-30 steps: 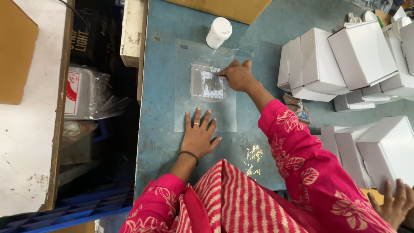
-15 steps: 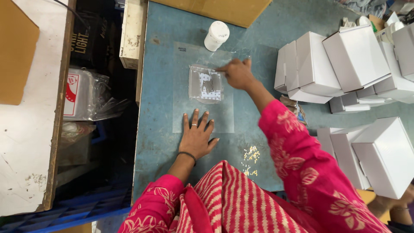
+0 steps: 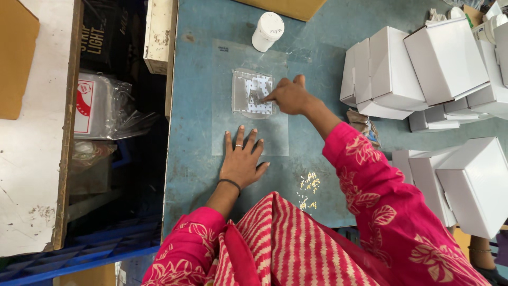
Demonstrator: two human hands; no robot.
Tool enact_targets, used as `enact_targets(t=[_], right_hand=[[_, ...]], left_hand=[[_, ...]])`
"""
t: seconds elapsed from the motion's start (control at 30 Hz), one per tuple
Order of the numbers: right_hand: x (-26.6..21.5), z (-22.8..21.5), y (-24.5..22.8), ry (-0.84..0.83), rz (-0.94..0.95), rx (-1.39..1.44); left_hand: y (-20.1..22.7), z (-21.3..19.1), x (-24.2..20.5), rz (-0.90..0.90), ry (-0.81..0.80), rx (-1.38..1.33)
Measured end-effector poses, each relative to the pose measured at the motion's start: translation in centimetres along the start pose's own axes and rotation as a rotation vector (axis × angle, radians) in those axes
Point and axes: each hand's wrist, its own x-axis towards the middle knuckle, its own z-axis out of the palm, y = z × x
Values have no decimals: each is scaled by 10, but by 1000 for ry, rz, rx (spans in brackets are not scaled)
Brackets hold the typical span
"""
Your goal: The person places a small LED panel on a transparent sheet and uses a metal scraper to spread a dark adhesive from a white container across the panel surface. The person repeatedly dips the scraper into the container and applies the adhesive in smooth strokes.
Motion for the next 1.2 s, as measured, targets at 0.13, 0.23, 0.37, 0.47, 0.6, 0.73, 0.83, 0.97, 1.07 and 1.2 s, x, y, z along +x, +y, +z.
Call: enact_targets(t=[0.13,0.23,0.37,0.47,0.6,0.73,0.83,0.97,1.07,1.2], right_hand=[[-32,9,-10,133,-19,82],[-53,19,-21,243,-45,116],[-69,35,-24,310,-64,53],[-46,25,-3,124,6,90],[12,5,15,364,20,204],[53,-4,2,313,53,183],[54,-8,-2,204,19,151],[34,-10,-7,106,-22,-32],[11,-6,-16,133,-50,37],[-16,4,-22,136,-71,94]], left_hand=[[-1,4,0,7,23,-9],[-2,5,0,13,40,-16],[0,7,-2,14,39,-20],[-2,3,1,10,32,-24],[-1,1,1,-3,-18,-23],[-1,1,2,8,-14,-24],[-2,4,0,12,-3,-35],[-2,2,1,11,-5,-33],[-2,1,0,14,10,-32],[-2,1,-1,22,25,-35]])
